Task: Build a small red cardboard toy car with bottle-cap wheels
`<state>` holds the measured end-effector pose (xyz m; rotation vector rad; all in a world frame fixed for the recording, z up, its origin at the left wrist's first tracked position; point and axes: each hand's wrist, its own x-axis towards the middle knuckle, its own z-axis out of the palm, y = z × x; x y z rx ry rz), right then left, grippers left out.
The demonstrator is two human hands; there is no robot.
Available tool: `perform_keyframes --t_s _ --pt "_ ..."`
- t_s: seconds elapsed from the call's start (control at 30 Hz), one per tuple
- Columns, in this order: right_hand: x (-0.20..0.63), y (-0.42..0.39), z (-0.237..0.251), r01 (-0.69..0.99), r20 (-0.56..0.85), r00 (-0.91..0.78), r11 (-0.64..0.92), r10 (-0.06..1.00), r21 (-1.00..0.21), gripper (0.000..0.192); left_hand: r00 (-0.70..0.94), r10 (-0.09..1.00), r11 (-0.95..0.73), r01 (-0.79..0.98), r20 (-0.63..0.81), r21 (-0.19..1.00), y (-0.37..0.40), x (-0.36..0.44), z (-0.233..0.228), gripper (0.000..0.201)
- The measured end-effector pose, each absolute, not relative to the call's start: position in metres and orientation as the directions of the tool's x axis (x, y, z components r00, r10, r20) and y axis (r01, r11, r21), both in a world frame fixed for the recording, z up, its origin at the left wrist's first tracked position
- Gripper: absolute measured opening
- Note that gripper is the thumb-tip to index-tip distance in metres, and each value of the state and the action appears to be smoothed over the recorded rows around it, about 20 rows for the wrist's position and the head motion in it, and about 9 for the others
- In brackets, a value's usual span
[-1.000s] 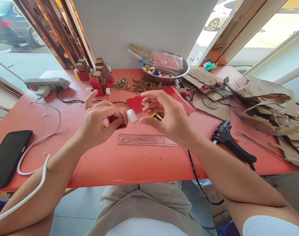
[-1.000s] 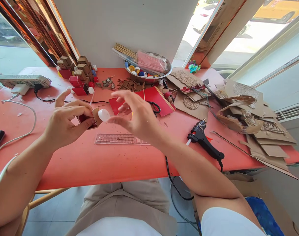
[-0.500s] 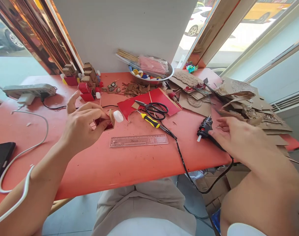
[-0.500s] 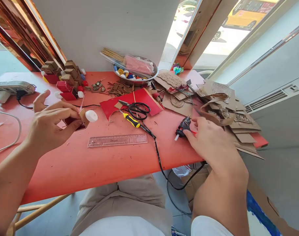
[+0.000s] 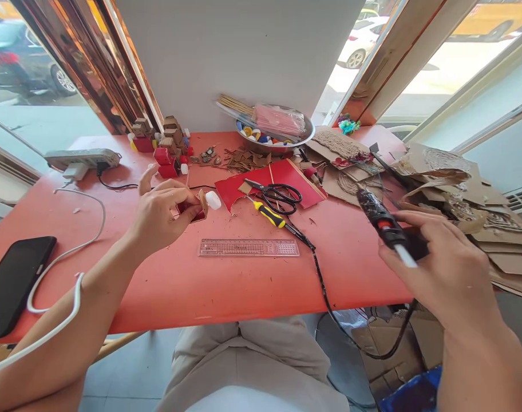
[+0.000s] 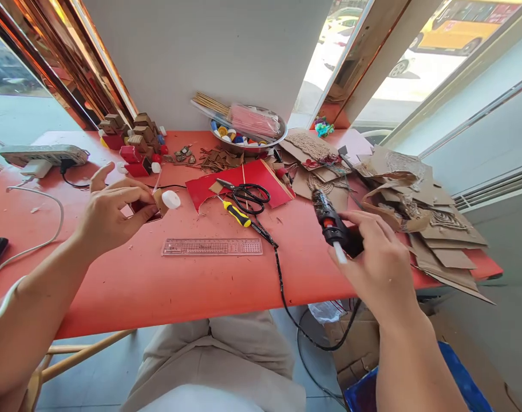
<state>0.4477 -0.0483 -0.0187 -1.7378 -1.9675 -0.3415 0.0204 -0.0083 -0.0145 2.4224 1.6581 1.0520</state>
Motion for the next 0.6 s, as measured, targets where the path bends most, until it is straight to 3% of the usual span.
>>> perform_keyframes --t_s 0.07,0.13,0.2,0.23,0.3,0.4,0.6 --pt "0.428 -0.039 -0.012 0.843 0.586 -0.104 0.384 0.803 -0.376 0.016 0.200 0.836 -0.430 0.818 0.511 0.383 -0.008 0.021 -0.016 0.024" --pt "0.401 -0.023 -0.003 0.580 0.534 -0.164 0.519 0.830 -0.628 0.025 0.195 0.840 -0.425 0.816 0.507 0.391 -0.008 0.021 -0.017 0.024" --pt "0.371 -0.004 0.011 0.257 0.402 -0.320 0.487 0.858 -0.835 0.037 0.188 0.842 -0.420 0.815 0.505 0.398 -0.008 0.021 -0.019 0.024" --pt "0.356 0.005 0.018 0.155 0.311 -0.397 0.397 0.864 -0.905 0.040 0.184 0.842 -0.420 0.814 0.507 0.401 -0.008 0.022 -0.019 0.024" --pt "0.331 0.020 0.029 0.008 0.194 -0.533 0.234 0.823 -0.972 0.046 0.176 0.839 -0.421 0.810 0.515 0.409 -0.009 0.023 -0.021 0.025" --pt "0.310 0.031 0.028 -0.059 0.117 -0.626 0.102 0.771 -0.993 0.051 0.163 0.834 -0.425 0.798 0.527 0.426 -0.011 0.025 -0.024 0.028" --pt "0.310 0.023 -0.007 -0.006 0.050 -0.532 0.055 0.846 -0.998 0.056 0.151 0.834 -0.431 0.778 0.531 0.457 -0.015 0.027 -0.023 0.029"
